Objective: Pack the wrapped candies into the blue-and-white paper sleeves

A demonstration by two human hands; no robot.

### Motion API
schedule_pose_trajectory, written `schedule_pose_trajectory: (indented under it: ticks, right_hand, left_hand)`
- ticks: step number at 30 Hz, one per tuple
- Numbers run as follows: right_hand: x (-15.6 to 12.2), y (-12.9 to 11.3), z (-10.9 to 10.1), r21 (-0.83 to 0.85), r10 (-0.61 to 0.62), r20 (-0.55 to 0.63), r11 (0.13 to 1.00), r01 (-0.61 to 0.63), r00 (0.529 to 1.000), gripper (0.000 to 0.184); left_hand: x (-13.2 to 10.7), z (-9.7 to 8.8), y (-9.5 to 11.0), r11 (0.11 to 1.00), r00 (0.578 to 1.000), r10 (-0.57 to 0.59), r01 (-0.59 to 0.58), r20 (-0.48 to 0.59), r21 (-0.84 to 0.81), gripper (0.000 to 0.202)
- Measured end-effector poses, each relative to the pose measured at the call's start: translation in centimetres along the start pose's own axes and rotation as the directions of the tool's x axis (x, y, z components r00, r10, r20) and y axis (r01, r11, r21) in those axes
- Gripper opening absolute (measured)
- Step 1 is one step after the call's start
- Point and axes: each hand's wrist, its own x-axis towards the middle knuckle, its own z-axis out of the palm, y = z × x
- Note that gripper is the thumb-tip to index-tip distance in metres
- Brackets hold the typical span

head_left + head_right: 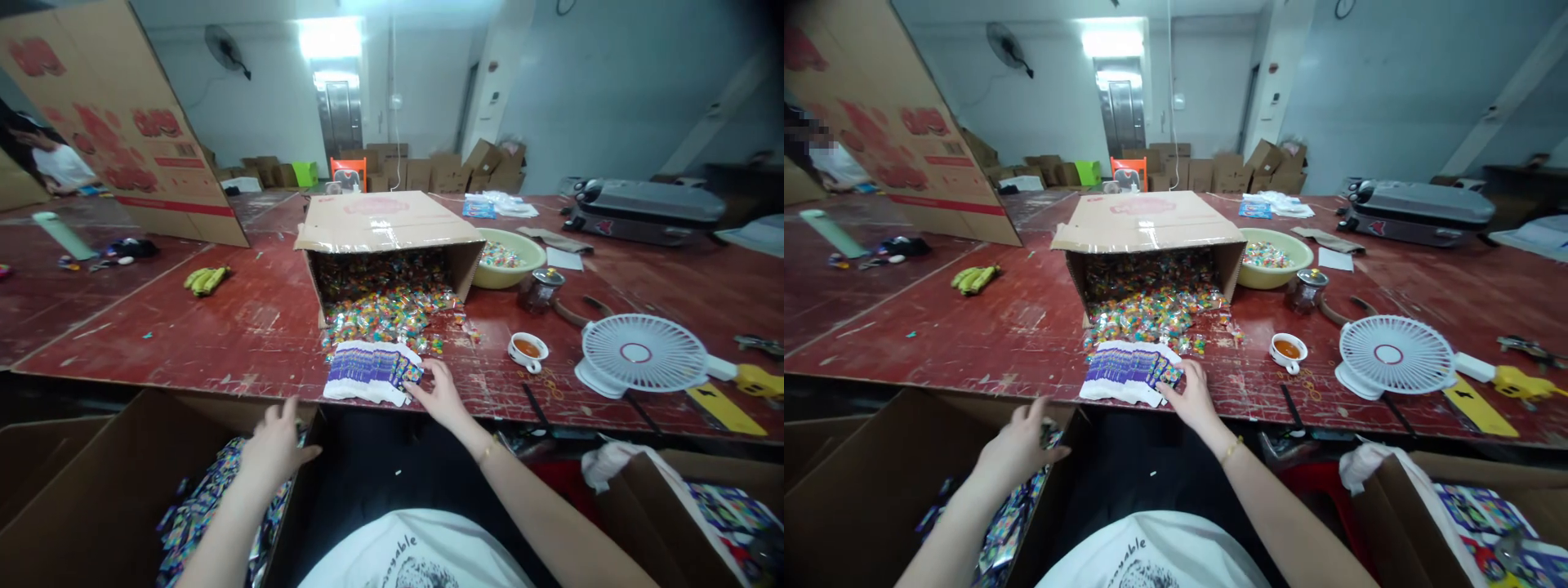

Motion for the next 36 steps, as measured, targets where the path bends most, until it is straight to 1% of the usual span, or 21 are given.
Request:
schedule_pose_trajectory:
  ticks: [2,4,6,7,9,10,12,14,15,16,18,19,20,21,22,25,28,30,31,33,36]
  right_hand:
    - [3.3,1.6,0.3,-0.037,0.045,-0.032,0.998,-0.046,0.999,0.055]
    - [5.5,2.3,0.4,-0.033,0.075,-0.043,0.997,-0.076,0.996,0.055]
    - [6.1,2.2,0.0,-0.015,0.086,-0.050,0.996,-0.087,0.995,0.047]
    - [5.8,1.8,-0.4,0.003,0.084,-0.048,0.997,-0.083,0.995,0.045]
    - [4.1,0.7,-1.4,0.048,0.069,-0.021,0.997,-0.068,0.997,0.044]
    - [2.8,0.0,-2.1,0.081,0.063,0.007,0.995,-0.063,0.998,0.043]
    - [-0.2,-1.5,-3.7,0.152,0.063,0.069,0.986,-0.073,0.996,0.039]
    - [-3.2,-2.8,-5.8,0.288,0.089,0.099,0.951,-0.114,0.991,0.032]
    - [-4.5,-3.3,-7.0,0.330,0.100,0.106,0.935,-0.129,0.989,0.029]
    - [-5.4,-3.4,-8.1,0.355,0.099,0.181,0.921,-0.159,0.979,0.031]
    - [-6.4,-3.1,-9.9,0.364,0.102,0.338,0.903,-0.230,0.936,0.048]
    - [-6.6,-2.7,-10.4,0.338,0.115,0.409,0.902,-0.268,0.905,0.049]
    - [-6.5,-2.1,-10.7,0.312,0.131,0.453,0.903,-0.295,0.882,0.047]
    - [-6.4,-1.5,-10.6,0.284,0.151,0.478,0.906,-0.315,0.865,0.043]
    - [-6.2,-1.0,-10.4,0.266,0.171,0.483,0.906,-0.330,0.859,0.040]
    - [-5.7,-0.3,-8.8,0.263,0.225,0.427,0.896,-0.359,0.876,0.040]
    - [-5.7,-1.4,-7.5,0.291,0.243,0.371,0.886,-0.361,0.896,0.045]
    - [-5.9,-2.7,-6.8,0.317,0.222,0.368,0.883,-0.346,0.903,0.048]
    - [-6.0,-3.3,-6.4,0.338,0.206,0.359,0.880,-0.332,0.910,0.049]
    - [-6.2,-4.0,-5.3,0.404,0.175,0.330,0.862,-0.306,0.928,0.046]
    - [-6.3,-4.0,-3.6,0.556,0.152,0.307,0.772,-0.307,0.939,0.040]
  left_hand:
    - [1.0,0.1,-1.7,0.993,0.991,-0.032,0.046,-0.127,0.106,0.096]
    - [1.3,0.5,-1.1,0.996,0.970,0.051,-0.033,-0.239,0.080,0.094]
    - [0.9,1.0,1.7,0.981,0.930,0.182,-0.194,-0.318,-0.004,0.079]
    - [0.5,1.3,3.6,0.957,0.896,0.251,-0.286,-0.365,-0.042,0.073]
    - [-0.4,2.0,7.7,0.880,0.823,0.365,-0.457,-0.435,-0.127,0.076]
    - [-0.8,2.4,9.6,0.843,0.802,0.390,-0.509,-0.452,-0.177,0.082]
    - [-1.6,2.9,12.7,0.782,0.795,0.397,-0.555,-0.459,-0.285,0.087]
    - [-2.3,3.2,14.3,0.711,0.800,0.429,-0.586,-0.419,-0.390,0.072]
    - [-2.7,3.2,14.5,0.671,0.789,0.474,-0.611,-0.390,-0.421,0.065]
    - [-3.0,3.1,14.5,0.625,0.760,0.542,-0.650,-0.359,-0.432,0.061]
    - [-3.6,2.8,14.0,0.526,0.649,0.700,-0.751,-0.299,-0.399,0.063]
    - [-3.8,2.6,13.7,0.485,0.592,0.759,-0.792,-0.272,-0.371,0.065]
    - [-4.1,2.5,13.4,0.459,0.552,0.796,-0.818,-0.247,-0.347,0.066]
    - [-4.3,2.5,13.2,0.458,0.543,0.808,-0.823,-0.228,-0.335,0.067]
    - [-4.5,2.7,13.0,0.482,0.565,0.797,-0.808,-0.213,-0.339,0.068]
    - [-5.1,3.4,13.0,0.595,0.701,0.693,-0.688,-0.168,-0.415,0.075]
    - [-5.5,3.8,13.1,0.658,0.811,0.567,-0.552,-0.145,-0.512,0.075]
    - [-5.6,3.7,13.0,0.665,0.896,0.427,-0.402,-0.122,-0.629,0.067]
    - [-5.6,3.5,12.9,0.638,0.931,0.350,-0.315,-0.100,-0.703,0.063]
    - [-5.4,3.3,12.7,0.506,0.968,0.247,-0.171,-0.048,-0.845,0.053]
    - [-5.0,3.4,12.7,0.184,0.961,0.277,-0.062,-0.009,-0.981,0.048]
